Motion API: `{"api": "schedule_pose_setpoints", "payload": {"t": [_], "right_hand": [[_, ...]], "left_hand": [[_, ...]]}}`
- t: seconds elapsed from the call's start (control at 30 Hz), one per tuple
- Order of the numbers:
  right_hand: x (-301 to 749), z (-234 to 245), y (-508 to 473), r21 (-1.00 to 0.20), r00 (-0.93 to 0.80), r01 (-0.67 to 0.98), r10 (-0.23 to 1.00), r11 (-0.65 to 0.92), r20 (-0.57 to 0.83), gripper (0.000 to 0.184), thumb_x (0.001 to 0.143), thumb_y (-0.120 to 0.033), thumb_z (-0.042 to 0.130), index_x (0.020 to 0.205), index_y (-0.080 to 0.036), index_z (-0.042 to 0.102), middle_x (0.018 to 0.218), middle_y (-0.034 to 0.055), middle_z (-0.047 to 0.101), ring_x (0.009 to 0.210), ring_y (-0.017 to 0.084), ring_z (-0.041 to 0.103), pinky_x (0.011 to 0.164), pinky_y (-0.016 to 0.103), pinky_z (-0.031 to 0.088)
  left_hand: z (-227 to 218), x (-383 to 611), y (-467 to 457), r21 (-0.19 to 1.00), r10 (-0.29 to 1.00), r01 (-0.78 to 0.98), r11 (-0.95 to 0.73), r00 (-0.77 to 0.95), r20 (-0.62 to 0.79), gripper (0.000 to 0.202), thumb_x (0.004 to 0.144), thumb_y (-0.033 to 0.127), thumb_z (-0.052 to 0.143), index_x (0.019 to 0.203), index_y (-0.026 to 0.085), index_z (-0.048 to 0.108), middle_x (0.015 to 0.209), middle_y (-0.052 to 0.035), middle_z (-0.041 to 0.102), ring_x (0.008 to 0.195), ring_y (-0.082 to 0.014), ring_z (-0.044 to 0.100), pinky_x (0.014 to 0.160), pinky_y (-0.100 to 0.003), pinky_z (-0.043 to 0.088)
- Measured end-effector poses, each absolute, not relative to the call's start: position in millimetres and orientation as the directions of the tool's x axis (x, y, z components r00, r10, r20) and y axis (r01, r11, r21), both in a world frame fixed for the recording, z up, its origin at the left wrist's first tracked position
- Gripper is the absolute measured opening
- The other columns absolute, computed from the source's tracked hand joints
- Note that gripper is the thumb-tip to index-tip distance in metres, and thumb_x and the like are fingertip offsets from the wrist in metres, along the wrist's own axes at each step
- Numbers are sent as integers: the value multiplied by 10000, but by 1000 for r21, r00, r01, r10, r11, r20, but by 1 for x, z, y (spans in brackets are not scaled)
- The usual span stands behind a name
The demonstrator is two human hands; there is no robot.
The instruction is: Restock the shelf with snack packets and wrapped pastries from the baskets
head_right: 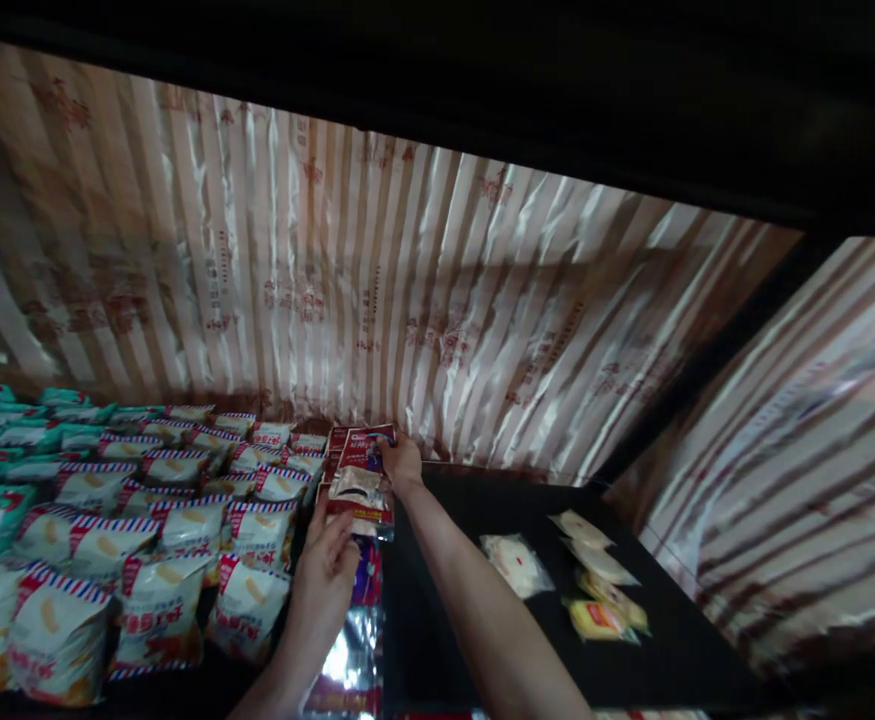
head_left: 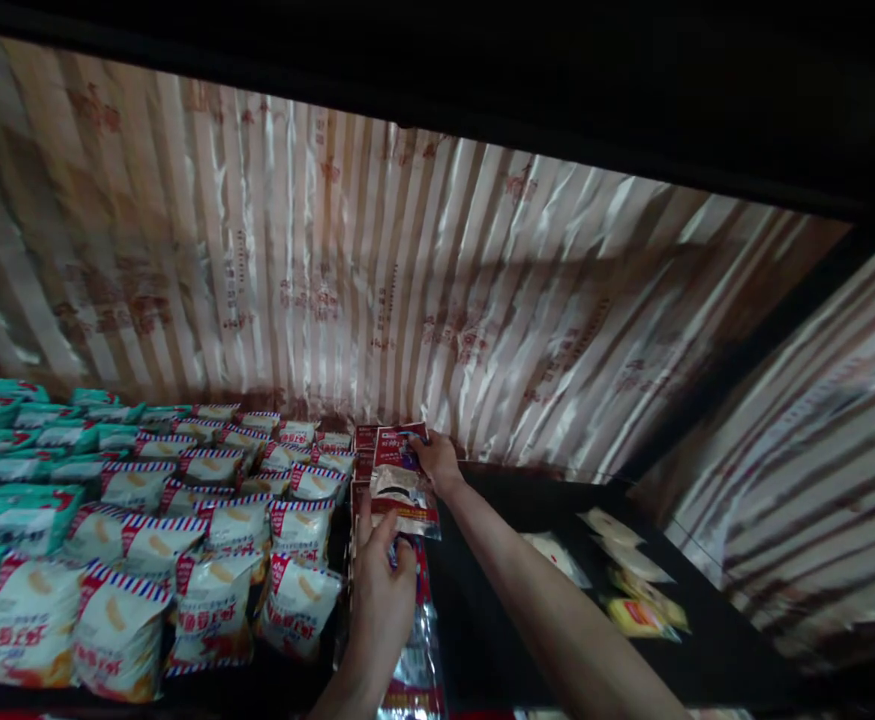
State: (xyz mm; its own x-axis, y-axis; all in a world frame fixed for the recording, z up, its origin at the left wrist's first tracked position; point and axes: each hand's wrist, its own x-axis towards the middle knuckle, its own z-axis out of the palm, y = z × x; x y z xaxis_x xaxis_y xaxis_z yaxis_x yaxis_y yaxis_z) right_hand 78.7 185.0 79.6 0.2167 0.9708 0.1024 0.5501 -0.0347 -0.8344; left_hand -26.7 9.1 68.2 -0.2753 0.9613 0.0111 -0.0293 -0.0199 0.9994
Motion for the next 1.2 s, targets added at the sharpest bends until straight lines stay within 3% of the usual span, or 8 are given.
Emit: {"api": "schedule_pose_setpoints", "payload": {"t": [0.1, 0.3, 0.5, 0.77, 1.07, 1.2], "right_hand": [[78, 74, 202, -789, 212, 613, 972, -49, 105, 156, 750, -317, 596, 808, -204, 685, 641, 2, 685, 668, 164, 655, 599, 230, 486], [69, 62, 223, -696, 197, 715, 974, -66, 110, 193, 772, -331, 589, 873, -202, 690, 703, 10, 699, 718, 170, 658, 646, 250, 493], [57, 55, 234, -585, 174, 805, 982, -97, 76, 229, 809, -300, 567, 972, -180, 675, 869, 63, 716, 860, 189, 661, 751, 251, 471], [49, 53, 242, -478, 125, 874, 991, -93, 37, 284, 819, -323, 570, 1034, -155, 650, 1074, 132, 677, 1012, 229, 625, 830, 277, 445], [40, 53, 242, -379, 156, 914, 988, -143, 5, 397, 828, -404, 539, 1156, -183, 576, 1096, 131, 666, 1037, 252, 616, 815, 312, 454], [36, 55, 238, -364, 166, 919, 986, -149, 16, 490, 843, -402, 523, 1278, -185, 464, 1100, 149, 660, 1021, 265, 623, 816, 341, 454]], "left_hand": [[65, -26, 24, 999, 975, -41, -29, -220, 19, 378, 709, 190, 543, 1074, 152, 637, 1423, -96, 414, 1333, -230, 343, 1101, -301, 272], [57, -31, 44, 992, 986, -120, 29, -161, -48, 428, 698, 208, 554, 1119, 164, 617, 1397, -89, 453, 1334, -241, 341, 1103, -338, 269], [56, -35, 46, 994, 980, 66, 92, -183, -79, 436, 709, 200, 528, 1128, 123, 620, 1388, -127, 457, 1324, -249, 356, 1104, -346, 253], [44, -29, 45, 987, 980, 106, 120, -171, -101, 489, 728, 201, 496, 1186, 51, 580, 1413, -181, 405, 1345, -266, 314, 1118, -371, 224], [46, -24, 38, 985, 981, 117, 123, -164, -103, 435, 729, 229, 509, 1133, 122, 629, 1419, -137, 410, 1356, -261, 291, 1127, -360, 195], [50, -27, 37, 975, 980, 155, 159, -146, -137, 468, 723, 220, 519, 1173, 130, 611, 1424, -133, 404, 1356, -258, 290, 1129, -367, 184]]}}
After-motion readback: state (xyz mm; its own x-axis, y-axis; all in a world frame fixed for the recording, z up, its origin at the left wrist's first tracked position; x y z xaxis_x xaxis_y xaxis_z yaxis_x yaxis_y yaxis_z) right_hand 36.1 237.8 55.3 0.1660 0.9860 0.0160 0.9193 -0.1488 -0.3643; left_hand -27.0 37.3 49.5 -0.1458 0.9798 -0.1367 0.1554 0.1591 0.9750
